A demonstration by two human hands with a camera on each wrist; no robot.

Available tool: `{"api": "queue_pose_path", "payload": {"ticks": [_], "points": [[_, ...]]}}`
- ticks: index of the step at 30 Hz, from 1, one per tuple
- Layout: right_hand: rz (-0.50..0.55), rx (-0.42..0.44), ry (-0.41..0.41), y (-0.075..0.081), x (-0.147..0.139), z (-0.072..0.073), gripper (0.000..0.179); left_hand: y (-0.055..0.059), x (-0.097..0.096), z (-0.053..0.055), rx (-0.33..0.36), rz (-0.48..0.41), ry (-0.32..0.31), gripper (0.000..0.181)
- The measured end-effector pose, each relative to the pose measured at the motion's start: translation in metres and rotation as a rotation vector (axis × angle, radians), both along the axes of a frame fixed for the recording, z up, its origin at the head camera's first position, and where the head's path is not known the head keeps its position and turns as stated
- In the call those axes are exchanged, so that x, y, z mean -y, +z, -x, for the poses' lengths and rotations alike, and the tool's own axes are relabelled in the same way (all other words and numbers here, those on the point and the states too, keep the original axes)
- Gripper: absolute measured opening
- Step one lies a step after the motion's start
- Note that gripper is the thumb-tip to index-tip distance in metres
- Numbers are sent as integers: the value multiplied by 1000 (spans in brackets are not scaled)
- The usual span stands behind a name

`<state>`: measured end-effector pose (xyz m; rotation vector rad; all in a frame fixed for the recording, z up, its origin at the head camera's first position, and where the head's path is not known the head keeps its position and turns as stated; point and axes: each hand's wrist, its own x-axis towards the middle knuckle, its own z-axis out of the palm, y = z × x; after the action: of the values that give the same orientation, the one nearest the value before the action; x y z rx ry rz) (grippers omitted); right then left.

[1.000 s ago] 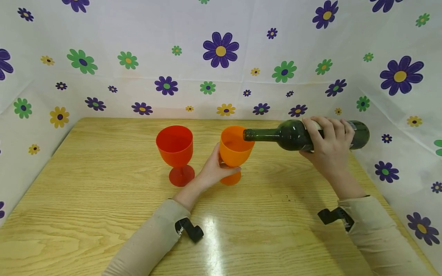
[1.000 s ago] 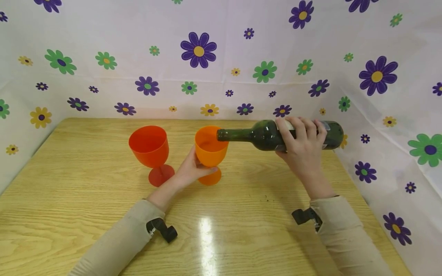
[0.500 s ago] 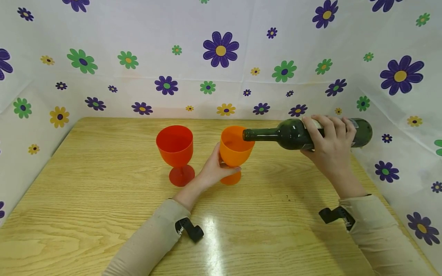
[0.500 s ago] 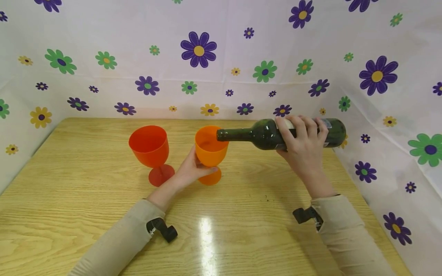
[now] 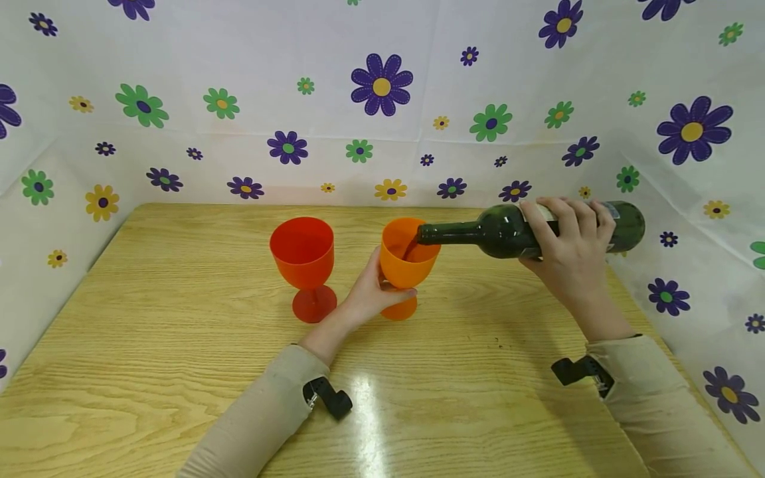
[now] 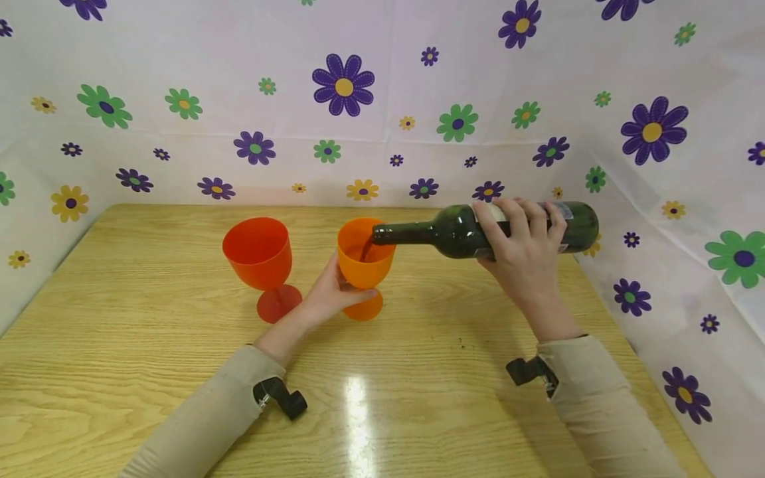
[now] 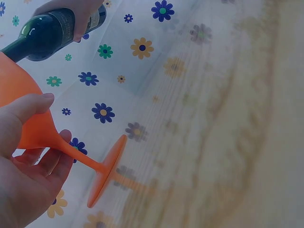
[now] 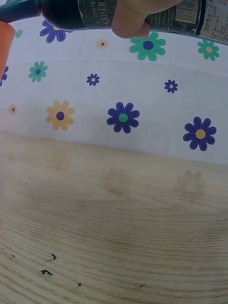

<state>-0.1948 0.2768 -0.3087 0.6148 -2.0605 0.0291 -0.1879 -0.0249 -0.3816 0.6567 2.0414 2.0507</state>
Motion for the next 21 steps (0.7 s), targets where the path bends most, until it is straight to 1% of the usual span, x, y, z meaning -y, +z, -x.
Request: {"api": "queue_pose_path", "payload": {"ticks": [9, 21], "points": [[4, -6, -10, 1, 0, 0, 94, -1, 0, 1, 3, -8, -12, 71], [-5, 3, -11, 2, 0, 1, 94, 0, 0, 0, 1, 11, -2, 71]]}}
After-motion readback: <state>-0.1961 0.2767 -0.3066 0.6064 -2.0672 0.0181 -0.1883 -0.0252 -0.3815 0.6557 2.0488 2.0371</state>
